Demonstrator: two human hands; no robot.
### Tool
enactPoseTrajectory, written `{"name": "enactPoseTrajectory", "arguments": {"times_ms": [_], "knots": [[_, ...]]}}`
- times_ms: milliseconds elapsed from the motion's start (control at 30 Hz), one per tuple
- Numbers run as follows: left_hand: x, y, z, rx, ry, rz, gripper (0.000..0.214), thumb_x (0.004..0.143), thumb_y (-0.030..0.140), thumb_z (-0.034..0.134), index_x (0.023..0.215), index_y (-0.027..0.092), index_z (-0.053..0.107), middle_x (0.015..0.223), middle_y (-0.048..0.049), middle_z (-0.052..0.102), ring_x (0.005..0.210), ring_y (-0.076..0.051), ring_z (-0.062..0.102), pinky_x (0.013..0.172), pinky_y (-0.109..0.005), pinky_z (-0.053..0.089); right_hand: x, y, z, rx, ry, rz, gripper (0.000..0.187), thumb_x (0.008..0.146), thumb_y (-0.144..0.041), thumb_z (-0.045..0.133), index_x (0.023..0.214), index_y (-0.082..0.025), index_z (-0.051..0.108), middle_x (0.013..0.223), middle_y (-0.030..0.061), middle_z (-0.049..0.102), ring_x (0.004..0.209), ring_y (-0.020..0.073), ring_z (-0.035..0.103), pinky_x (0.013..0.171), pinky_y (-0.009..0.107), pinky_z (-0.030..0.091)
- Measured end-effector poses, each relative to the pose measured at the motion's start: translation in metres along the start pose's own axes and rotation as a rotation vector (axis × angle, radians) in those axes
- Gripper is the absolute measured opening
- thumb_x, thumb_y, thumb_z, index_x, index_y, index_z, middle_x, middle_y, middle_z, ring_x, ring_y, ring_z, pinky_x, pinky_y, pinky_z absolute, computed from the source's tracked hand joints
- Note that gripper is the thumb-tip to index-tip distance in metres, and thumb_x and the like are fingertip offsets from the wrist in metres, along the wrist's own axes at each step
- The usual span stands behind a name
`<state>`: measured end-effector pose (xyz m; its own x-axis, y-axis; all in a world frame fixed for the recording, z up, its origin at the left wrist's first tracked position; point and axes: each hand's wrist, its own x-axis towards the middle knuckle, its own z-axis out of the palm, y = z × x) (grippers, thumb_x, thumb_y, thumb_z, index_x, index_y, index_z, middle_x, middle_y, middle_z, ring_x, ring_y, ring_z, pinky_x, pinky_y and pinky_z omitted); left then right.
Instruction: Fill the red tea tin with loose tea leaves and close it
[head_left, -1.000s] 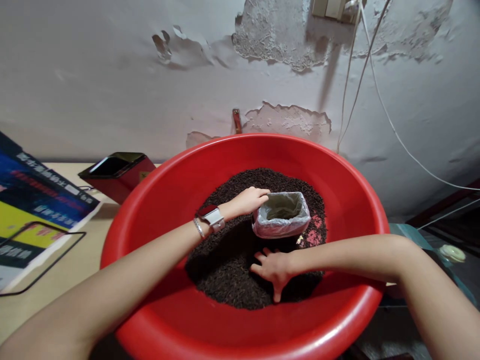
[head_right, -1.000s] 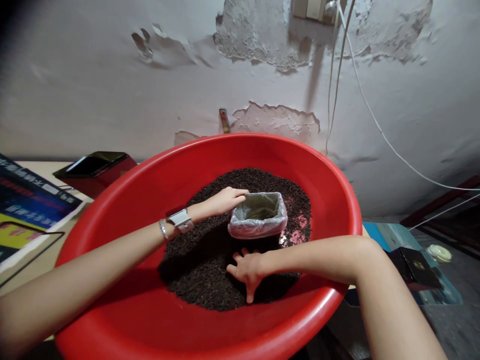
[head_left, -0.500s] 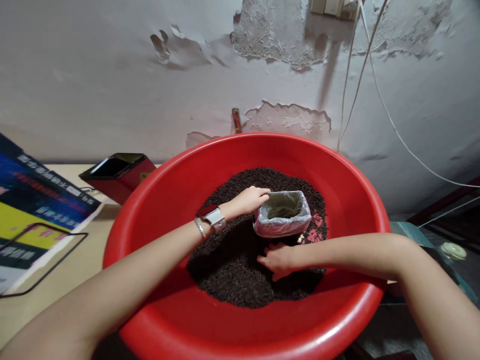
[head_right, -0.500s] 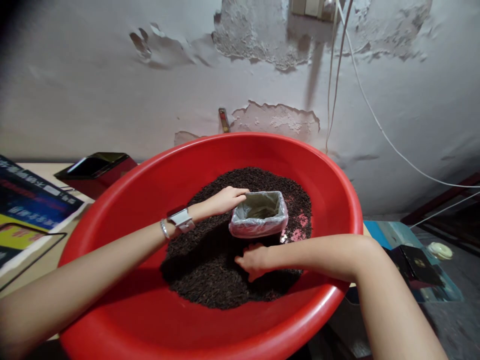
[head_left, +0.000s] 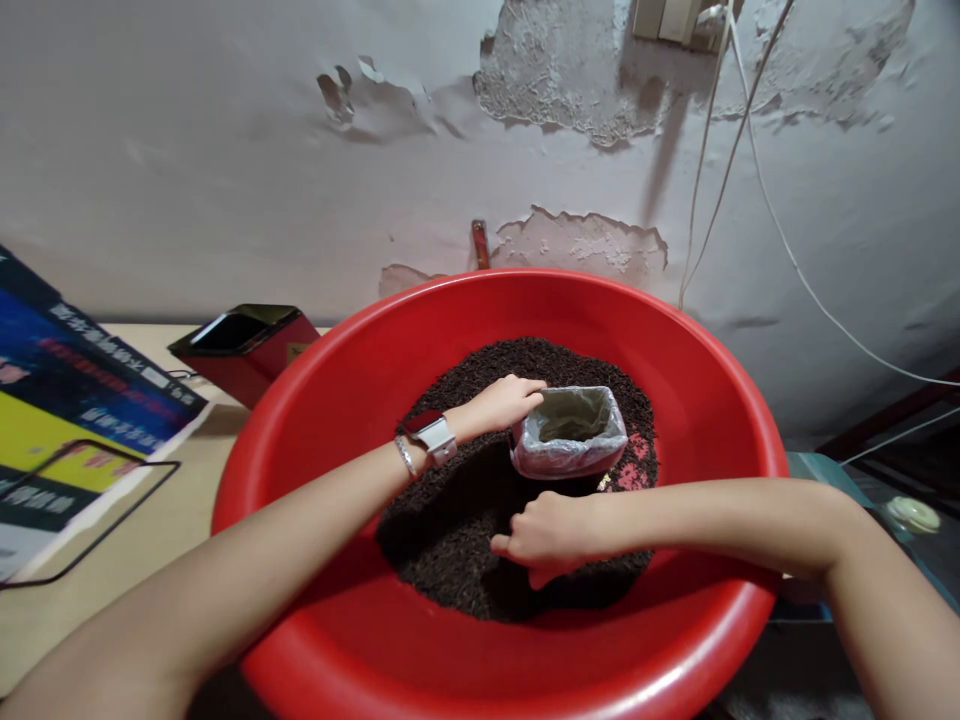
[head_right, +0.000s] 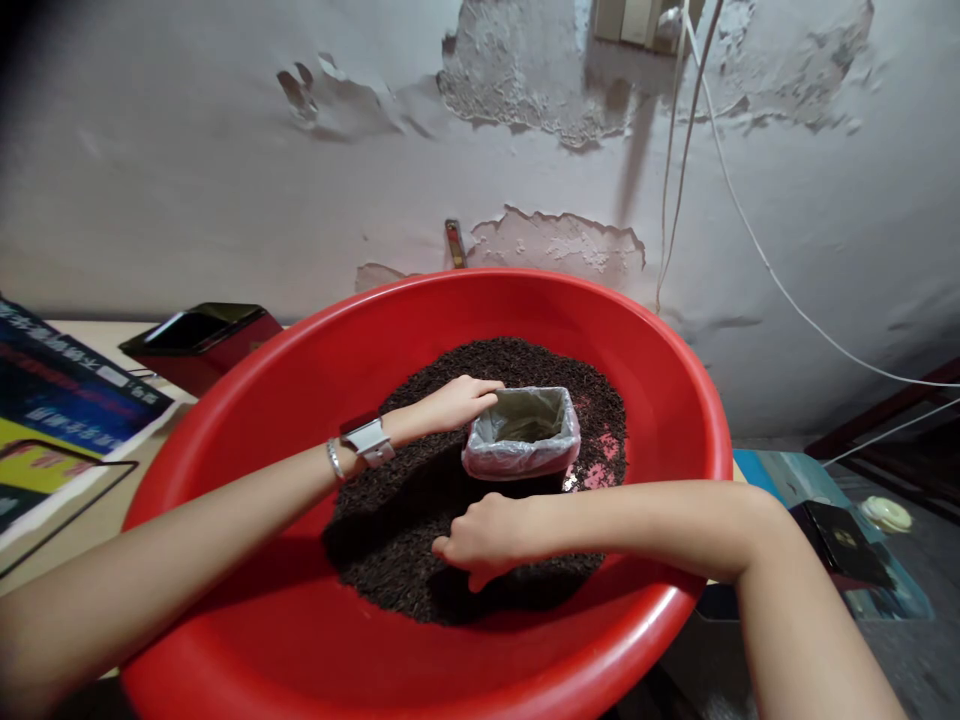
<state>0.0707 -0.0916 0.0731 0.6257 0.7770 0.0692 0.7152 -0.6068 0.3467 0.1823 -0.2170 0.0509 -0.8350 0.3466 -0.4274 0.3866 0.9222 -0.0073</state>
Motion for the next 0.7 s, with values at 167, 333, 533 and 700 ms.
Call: {"name": "enactPoseTrajectory", "arguments": {"times_ms": [167,333,533,700], "knots": [[0.000,0.000,0.000,-0.033,0.019,0.031,0.033,0.085,0.023,0.036,0.098,0.019,0.066,0.104,-0.0041,0.069,0.090,-0.018,0.063,0.081,-0.025,0.045,-0.035,0.010,-0.055,0.029,0.203,0.016,0.037,0.079,-0.037,0.060,0.107,-0.014,0.052,0.081,0.0057,0.066,0.068,0.0203,0.064,0.049,0.026,0.039],[0.003,-0.003,0.003,0.029,-0.024,-0.010,0.029,0.084,0.022,0.038,0.085,0.017,0.067,0.091,-0.0048,0.071,0.082,-0.019,0.064,0.072,-0.026,0.045,-0.060,0.049,-0.082,-0.038,0.382,0.322,0.027,0.080,-0.034,0.055,0.100,-0.016,0.053,0.088,0.0068,0.064,0.072,0.0187,0.063,0.052,0.024,0.036],[0.001,0.000,0.001,0.007,-0.013,-0.004,0.035,0.086,0.023,0.035,0.098,0.019,0.067,0.098,-0.0056,0.071,0.078,-0.019,0.063,0.074,-0.026,0.044,-0.064,0.080,-0.081,-0.078,0.310,0.581,0.029,0.077,-0.029,0.054,0.103,-0.016,0.054,0.087,0.0073,0.065,0.078,0.0229,0.064,0.057,0.026,0.042],[0.001,0.000,0.001,-0.001,-0.013,0.002,0.035,0.086,0.023,0.035,0.099,0.018,0.067,0.099,-0.0071,0.070,0.076,-0.019,0.062,0.074,-0.028,0.043,-0.067,0.075,-0.084,-0.076,0.306,0.598,0.028,0.082,-0.033,0.050,0.104,-0.016,0.056,0.088,0.0079,0.064,0.081,0.0226,0.063,0.063,0.029,0.045]]}}
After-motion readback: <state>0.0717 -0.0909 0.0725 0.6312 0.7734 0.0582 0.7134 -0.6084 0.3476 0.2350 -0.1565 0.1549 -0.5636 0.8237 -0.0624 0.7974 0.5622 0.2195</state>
